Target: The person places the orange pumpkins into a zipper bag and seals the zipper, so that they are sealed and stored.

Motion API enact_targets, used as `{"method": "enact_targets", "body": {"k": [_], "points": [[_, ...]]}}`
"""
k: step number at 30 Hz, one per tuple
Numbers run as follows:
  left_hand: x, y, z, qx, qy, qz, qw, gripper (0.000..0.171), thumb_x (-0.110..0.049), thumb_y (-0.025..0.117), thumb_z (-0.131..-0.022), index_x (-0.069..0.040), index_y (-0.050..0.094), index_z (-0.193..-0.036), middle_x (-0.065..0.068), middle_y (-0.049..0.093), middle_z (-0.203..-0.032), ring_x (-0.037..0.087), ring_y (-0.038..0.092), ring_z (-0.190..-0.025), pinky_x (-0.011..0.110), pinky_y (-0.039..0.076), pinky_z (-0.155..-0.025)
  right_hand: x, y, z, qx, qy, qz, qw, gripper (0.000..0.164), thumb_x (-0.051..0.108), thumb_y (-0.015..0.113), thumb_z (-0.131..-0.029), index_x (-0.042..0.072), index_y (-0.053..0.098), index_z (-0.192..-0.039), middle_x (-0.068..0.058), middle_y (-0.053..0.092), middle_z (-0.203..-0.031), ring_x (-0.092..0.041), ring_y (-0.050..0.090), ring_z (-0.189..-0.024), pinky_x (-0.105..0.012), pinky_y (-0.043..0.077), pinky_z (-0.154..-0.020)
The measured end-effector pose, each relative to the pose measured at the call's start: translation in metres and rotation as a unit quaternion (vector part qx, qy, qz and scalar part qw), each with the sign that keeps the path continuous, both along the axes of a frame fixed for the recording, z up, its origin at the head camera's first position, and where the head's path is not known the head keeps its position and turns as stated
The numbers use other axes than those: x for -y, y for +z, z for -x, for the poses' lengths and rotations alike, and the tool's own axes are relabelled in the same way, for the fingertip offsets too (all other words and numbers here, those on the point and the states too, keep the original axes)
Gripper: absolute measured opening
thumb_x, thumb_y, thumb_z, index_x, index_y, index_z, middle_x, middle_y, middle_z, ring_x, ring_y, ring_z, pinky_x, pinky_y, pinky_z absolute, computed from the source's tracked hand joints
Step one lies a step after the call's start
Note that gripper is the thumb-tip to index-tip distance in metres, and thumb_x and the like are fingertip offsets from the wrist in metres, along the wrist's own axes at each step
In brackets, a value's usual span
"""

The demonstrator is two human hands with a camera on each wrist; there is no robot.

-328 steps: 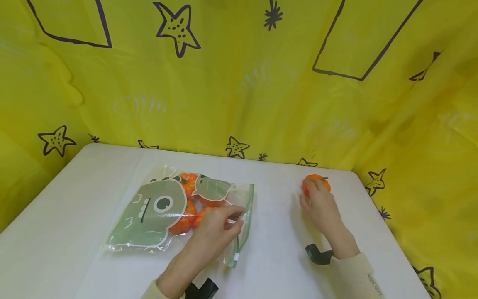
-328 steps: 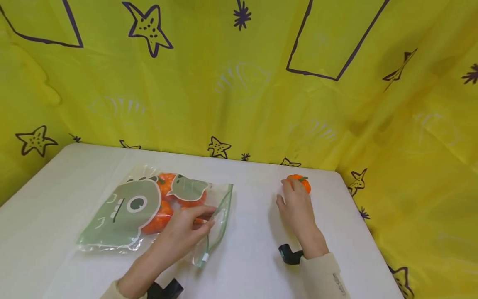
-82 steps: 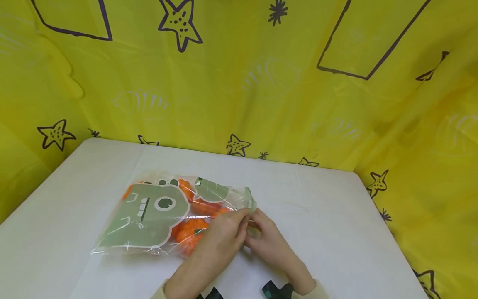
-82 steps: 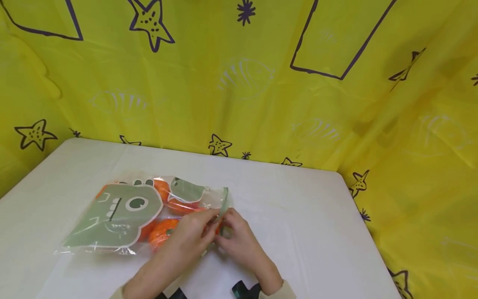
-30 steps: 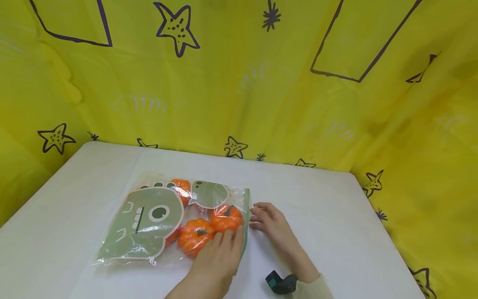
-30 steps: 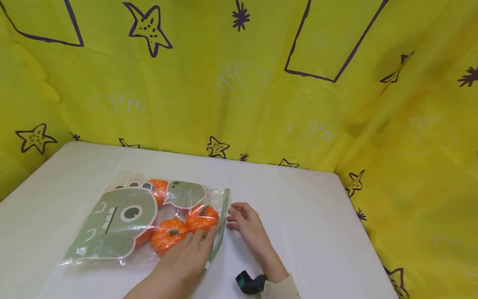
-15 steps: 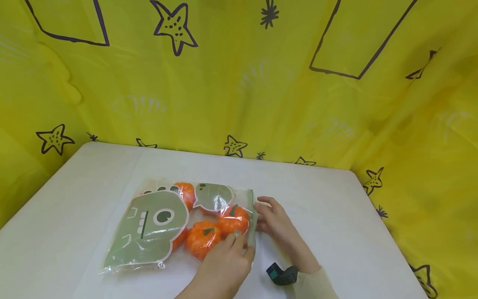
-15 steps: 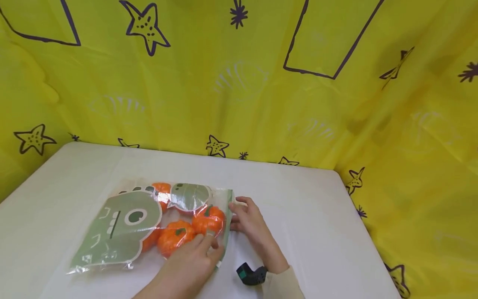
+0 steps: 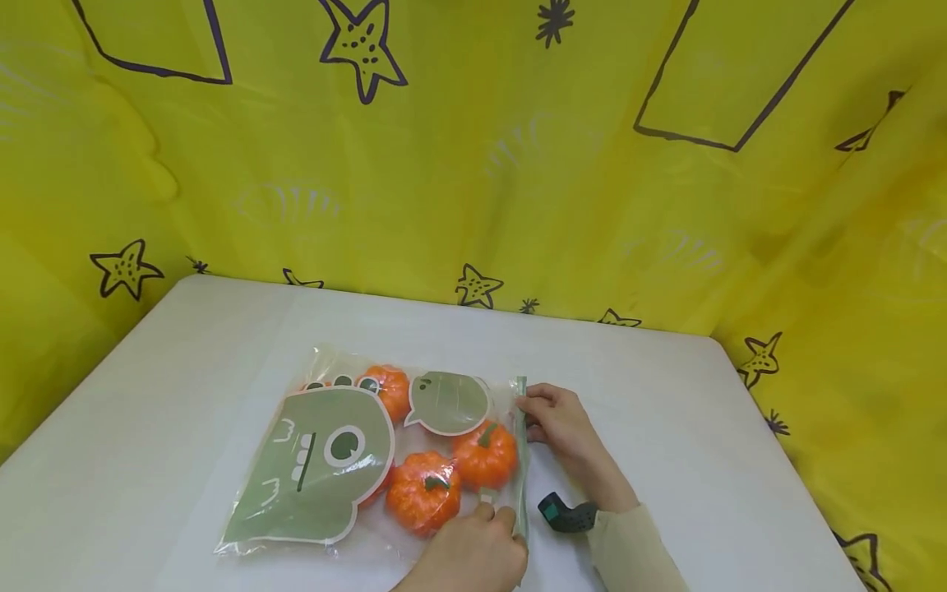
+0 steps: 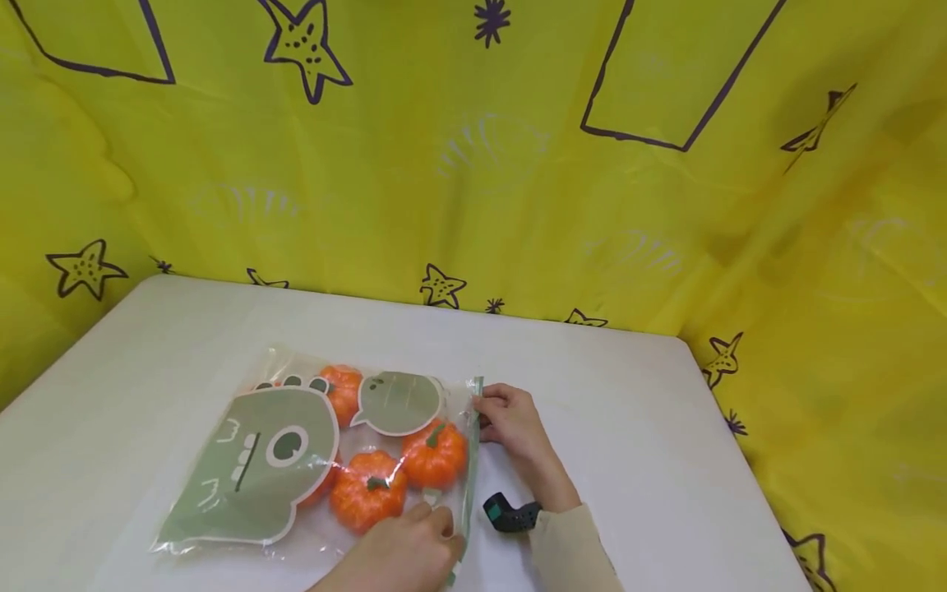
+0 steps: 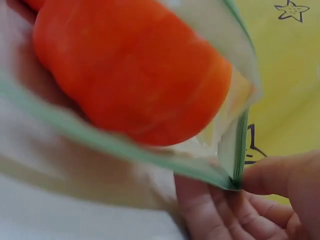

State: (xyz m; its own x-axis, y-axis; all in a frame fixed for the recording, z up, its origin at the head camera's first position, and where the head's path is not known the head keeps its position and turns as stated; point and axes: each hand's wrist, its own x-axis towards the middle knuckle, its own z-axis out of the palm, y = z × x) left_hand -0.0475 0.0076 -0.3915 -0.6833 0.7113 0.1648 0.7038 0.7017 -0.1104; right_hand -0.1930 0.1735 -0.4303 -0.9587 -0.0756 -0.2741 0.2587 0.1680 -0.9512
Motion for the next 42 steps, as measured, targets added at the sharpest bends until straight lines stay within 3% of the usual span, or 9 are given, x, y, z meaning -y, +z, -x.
{"method": "enact_targets", "body": {"k": [9,15,18,21,24,29,33,36,42], "points": [[-0.003,-0.005,-0.007,-0.018,0.009,-0.021,0.9996,0.009,-0.031,0.073,-0.075,-0.025,0.075,-0.068,-0.003,0.055,-0.066,0.009,0.051,-0.063,0.02,0.037,-0.044,0.0,-0.001,0.008,-0.028,-0.059,0.014,0.998,0.023,0.012,0.058,-0.098,-0.006,0.06,-0.112,0.001,0.067,-0.075,-0.011,0.059,-0.065,-0.023,0.056,-0.06],[0.001,-0.007,0.001,-0.099,-0.007,-0.058,0.9934,0.01,-0.032,0.075,-0.077,-0.024,0.073,-0.082,-0.005,0.059,-0.077,0.012,0.052,-0.075,0.021,0.042,-0.056,-0.006,0.004,0.001,0.001,0.02,-0.022,1.0,0.028,0.022,0.058,-0.099,-0.001,0.058,-0.115,0.005,0.05,-0.064,-0.008,0.042,-0.055,-0.019,0.041,-0.051],[0.002,-0.009,0.005,-0.115,-0.006,-0.066,0.9911,0.032,-0.039,0.072,-0.079,-0.018,0.072,-0.104,0.002,0.066,-0.104,0.02,0.059,-0.097,0.029,0.051,-0.08,-0.009,0.006,-0.003,0.004,0.059,-0.042,0.997,0.028,0.024,0.057,-0.099,-0.001,0.058,-0.112,0.004,0.046,-0.062,-0.01,0.038,-0.053,-0.019,0.037,-0.05],[0.002,-0.014,0.006,-0.105,0.022,-0.042,0.9933,0.061,-0.049,0.069,-0.079,-0.013,0.063,-0.128,0.01,0.057,-0.138,0.028,0.052,-0.129,0.043,0.044,-0.105,-0.01,0.007,-0.004,-0.01,0.061,-0.046,0.997,0.025,0.021,0.058,-0.099,-0.002,0.059,-0.107,0.003,0.052,-0.061,-0.009,0.042,-0.052,-0.019,0.04,-0.05],[0.003,-0.02,0.007,-0.091,0.059,0.007,0.9941,0.078,-0.055,0.065,-0.08,-0.014,0.05,-0.144,0.011,0.039,-0.156,0.029,0.035,-0.146,0.048,0.032,-0.116,-0.01,0.006,-0.004,-0.025,0.051,-0.045,0.997,0.025,0.021,0.059,-0.099,-0.004,0.059,-0.104,0.004,0.055,-0.061,-0.009,0.044,-0.052,-0.019,0.041,-0.05],[0.001,-0.024,0.008,-0.057,0.09,0.063,0.9923,0.072,-0.053,0.052,-0.091,-0.016,0.04,-0.151,0.009,0.027,-0.163,0.029,0.024,-0.152,0.05,0.021,-0.12,-0.009,0.004,-0.004,-0.032,0.029,-0.041,0.998,0.025,0.02,0.057,-0.1,-0.004,0.061,-0.103,0.004,0.048,-0.058,-0.01,0.04,-0.051,-0.02,0.037,-0.048],[0.001,-0.017,0.012,0.009,0.099,0.073,0.9924,0.068,-0.051,0.047,-0.096,-0.017,0.037,-0.154,0.007,0.02,-0.166,0.029,0.014,-0.154,0.054,0.014,-0.123,-0.016,0.006,-0.006,-0.015,0.088,-0.046,0.995,0.03,0.027,0.055,-0.101,-0.002,0.061,-0.105,0.001,0.055,-0.069,-0.012,0.049,-0.058,-0.02,0.046,-0.053],[0.004,-0.014,0.017,0.032,0.107,0.068,0.9914,0.064,-0.047,0.048,-0.097,-0.017,0.037,-0.153,0.007,0.021,-0.166,0.028,0.014,-0.155,0.054,0.013,-0.124,-0.019,0.007,-0.007,-0.004,0.133,-0.04,0.99,0.03,0.027,0.055,-0.101,-0.003,0.061,-0.106,-0.002,0.061,-0.078,-0.012,0.057,-0.062,-0.021,0.054,-0.059],[0.007,-0.015,0.02,0.007,0.101,0.066,0.9927,0.062,-0.042,0.053,-0.097,-0.017,0.039,-0.152,0.007,0.026,-0.164,0.029,0.019,-0.153,0.054,0.015,-0.123,-0.014,0.004,-0.007,-0.006,0.07,-0.013,0.997,0.028,0.019,0.054,-0.1,-0.007,0.061,-0.109,-0.001,0.063,-0.076,-0.01,0.058,-0.062,-0.022,0.055,-0.057]]}}
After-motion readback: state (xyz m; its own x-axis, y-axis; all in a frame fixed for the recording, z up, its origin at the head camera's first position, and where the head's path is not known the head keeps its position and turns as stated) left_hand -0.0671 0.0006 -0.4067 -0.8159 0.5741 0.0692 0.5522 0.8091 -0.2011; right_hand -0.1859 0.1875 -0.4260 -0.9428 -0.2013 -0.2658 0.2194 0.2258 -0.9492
